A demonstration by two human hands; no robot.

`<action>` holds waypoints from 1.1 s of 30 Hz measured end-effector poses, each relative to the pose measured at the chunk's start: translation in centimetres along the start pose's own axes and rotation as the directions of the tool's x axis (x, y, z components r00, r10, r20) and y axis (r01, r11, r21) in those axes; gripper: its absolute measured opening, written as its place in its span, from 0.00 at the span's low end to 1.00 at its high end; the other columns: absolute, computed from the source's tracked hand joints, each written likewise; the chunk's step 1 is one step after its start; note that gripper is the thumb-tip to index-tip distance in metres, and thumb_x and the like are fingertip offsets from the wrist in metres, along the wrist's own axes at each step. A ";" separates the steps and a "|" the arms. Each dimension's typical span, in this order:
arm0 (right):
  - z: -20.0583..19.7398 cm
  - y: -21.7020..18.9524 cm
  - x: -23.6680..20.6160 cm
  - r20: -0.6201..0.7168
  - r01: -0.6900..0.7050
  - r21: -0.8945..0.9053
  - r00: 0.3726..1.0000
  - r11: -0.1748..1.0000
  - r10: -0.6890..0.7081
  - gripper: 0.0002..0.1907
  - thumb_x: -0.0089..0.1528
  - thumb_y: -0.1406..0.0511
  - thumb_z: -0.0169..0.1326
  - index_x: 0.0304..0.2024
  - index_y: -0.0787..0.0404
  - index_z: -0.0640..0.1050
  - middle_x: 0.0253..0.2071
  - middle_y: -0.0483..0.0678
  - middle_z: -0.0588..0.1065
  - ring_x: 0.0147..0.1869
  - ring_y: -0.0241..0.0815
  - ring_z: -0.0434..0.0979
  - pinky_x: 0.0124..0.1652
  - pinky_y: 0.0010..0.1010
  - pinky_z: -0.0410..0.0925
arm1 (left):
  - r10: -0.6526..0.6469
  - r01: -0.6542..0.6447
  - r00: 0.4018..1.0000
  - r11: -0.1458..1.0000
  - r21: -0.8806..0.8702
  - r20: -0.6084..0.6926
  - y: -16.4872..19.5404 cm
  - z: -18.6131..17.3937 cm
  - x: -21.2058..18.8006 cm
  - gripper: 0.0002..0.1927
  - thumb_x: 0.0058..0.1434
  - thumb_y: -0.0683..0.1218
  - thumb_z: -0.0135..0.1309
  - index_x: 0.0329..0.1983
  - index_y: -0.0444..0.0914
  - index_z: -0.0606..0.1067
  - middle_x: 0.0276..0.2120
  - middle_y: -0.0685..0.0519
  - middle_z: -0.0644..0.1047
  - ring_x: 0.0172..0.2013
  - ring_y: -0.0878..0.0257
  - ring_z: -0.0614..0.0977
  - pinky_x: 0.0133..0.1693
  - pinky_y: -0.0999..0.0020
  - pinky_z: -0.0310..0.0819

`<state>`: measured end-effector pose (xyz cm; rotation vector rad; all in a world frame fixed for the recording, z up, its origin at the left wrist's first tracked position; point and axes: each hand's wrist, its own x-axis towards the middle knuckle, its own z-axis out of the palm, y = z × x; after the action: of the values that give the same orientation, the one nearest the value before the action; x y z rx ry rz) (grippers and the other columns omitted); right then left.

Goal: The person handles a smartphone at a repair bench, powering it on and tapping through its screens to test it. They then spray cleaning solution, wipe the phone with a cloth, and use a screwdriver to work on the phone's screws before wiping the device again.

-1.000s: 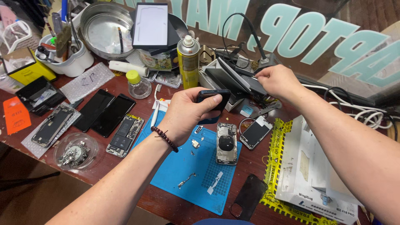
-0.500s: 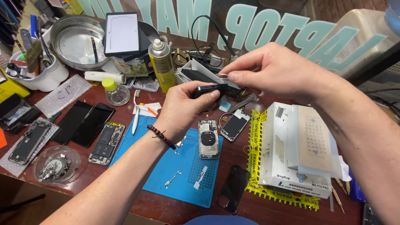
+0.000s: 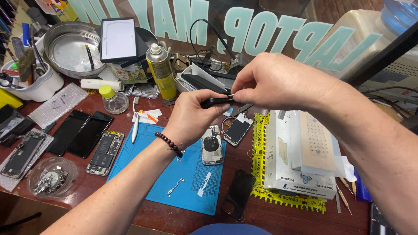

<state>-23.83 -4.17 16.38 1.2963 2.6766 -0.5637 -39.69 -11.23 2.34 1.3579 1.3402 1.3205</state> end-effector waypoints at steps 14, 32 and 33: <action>1.8 4.3 1.8 0.167 -0.141 0.770 0.986 0.623 0.016 0.10 0.59 0.63 0.60 0.40 0.61 0.83 0.24 0.44 0.77 0.21 0.31 0.68 0.21 0.23 0.62 | -0.160 0.199 0.978 0.905 -0.376 0.132 0.0 -1.2 0.7 0.10 0.62 0.42 0.61 0.47 0.35 0.81 0.34 0.56 0.83 0.33 0.72 0.82 0.31 0.79 0.77; 0.9 1.5 0.6 0.077 -0.132 0.482 0.991 0.866 0.108 0.12 0.60 0.61 0.61 0.41 0.60 0.87 0.25 0.44 0.80 0.23 0.34 0.72 0.24 0.27 0.67 | -0.127 0.149 0.986 0.959 -0.240 0.104 0.0 -1.1 0.4 0.09 0.63 0.41 0.62 0.45 0.34 0.83 0.29 0.55 0.80 0.28 0.72 0.77 0.26 0.77 0.70; 0.9 1.2 0.6 0.006 -0.063 0.315 0.998 0.947 0.064 0.11 0.58 0.61 0.62 0.40 0.59 0.87 0.26 0.45 0.81 0.25 0.34 0.74 0.27 0.28 0.68 | -0.129 0.141 0.988 0.978 -0.153 0.085 0.0 -1.0 0.3 0.09 0.62 0.42 0.62 0.45 0.35 0.84 0.28 0.55 0.79 0.26 0.72 0.75 0.23 0.77 0.67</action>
<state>-23.35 -3.41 15.06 1.4519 2.6131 -1.0146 -40.66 -11.03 2.53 1.1759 1.2275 1.2442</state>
